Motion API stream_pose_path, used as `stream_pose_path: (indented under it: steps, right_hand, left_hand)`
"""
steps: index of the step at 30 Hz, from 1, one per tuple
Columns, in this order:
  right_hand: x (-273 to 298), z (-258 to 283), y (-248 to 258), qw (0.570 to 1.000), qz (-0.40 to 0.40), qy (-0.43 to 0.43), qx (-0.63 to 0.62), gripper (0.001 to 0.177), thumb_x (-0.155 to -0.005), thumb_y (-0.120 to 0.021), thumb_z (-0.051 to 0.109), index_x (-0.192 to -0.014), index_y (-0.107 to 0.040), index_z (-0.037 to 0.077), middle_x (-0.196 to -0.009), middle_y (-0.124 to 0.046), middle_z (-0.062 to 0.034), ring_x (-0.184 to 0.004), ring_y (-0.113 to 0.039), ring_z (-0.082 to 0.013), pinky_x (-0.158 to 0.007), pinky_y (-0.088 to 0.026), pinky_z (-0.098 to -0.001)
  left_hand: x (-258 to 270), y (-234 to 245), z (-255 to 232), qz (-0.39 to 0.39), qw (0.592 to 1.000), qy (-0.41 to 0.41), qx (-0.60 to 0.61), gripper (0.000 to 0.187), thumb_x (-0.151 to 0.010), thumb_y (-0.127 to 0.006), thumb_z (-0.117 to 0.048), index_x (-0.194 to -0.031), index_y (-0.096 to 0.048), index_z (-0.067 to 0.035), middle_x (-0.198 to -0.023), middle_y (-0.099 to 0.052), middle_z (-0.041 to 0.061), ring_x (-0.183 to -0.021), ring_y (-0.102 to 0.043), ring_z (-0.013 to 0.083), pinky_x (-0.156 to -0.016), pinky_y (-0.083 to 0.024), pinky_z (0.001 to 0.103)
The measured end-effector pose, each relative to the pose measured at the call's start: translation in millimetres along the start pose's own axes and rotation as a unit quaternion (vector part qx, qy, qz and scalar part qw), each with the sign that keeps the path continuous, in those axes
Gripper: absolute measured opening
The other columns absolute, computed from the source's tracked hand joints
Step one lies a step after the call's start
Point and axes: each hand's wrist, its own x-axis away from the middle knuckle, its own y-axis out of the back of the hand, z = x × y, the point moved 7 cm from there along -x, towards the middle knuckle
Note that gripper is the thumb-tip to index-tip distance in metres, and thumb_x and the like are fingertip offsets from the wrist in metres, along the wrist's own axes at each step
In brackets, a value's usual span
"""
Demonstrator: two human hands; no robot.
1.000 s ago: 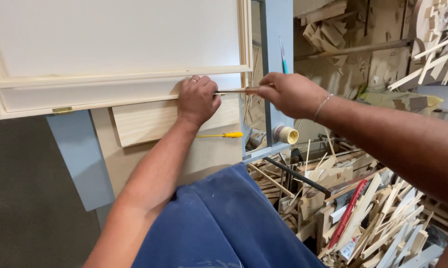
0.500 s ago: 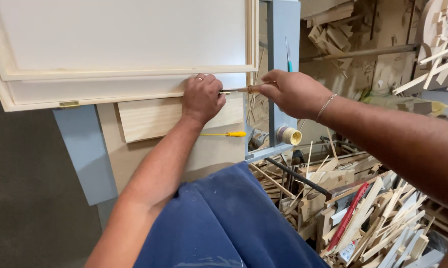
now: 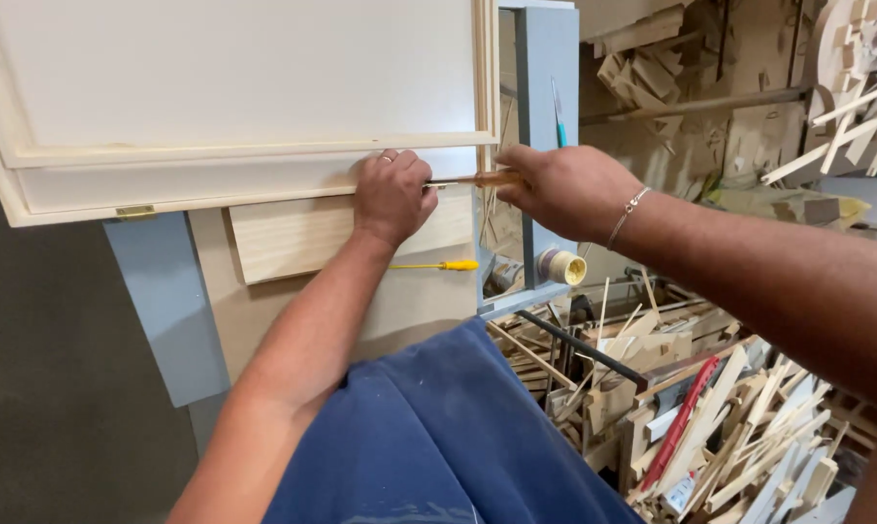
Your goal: Assembling and inspecting wooden frames using a screwdriver and other hand tools
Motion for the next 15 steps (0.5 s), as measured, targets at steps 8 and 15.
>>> stream_pose_path:
  steps: [8, 15]
  right_hand:
    - [-12, -1, -8, 0.979, -0.134, 0.146, 0.056, 0.024, -0.107, -0.054, 0.042, -0.12, -0.064, 0.025, -0.075, -0.062, -0.005, -0.07, -0.067, -0.033, -0.064, -0.057, -0.0455]
    - [-12, -14, -5, 0.99, -0.1, 0.098, 0.033, 0.031, -0.102, -0.064, 0.038, -0.124, -0.058, 0.017, -0.083, -0.068, -0.0101, -0.074, -0.07, -0.0368, -0.064, -0.056, -0.0503]
  left_hand:
    - [2, 4, -2, 0.015, 1.0, 0.009, 0.013, 0.016, -0.068, -0.076, -0.031, -0.072, -0.063, -0.022, -0.073, -0.056, -0.001, -0.075, -0.063, 0.0219, -0.064, -0.05, 0.036]
    - [2, 1, -2, 0.032, 0.999, 0.012, 0.01, 0.028, -0.068, -0.078, -0.035, -0.091, -0.065, -0.023, -0.079, -0.059, -0.002, -0.08, -0.064, 0.0215, -0.069, -0.051, 0.036]
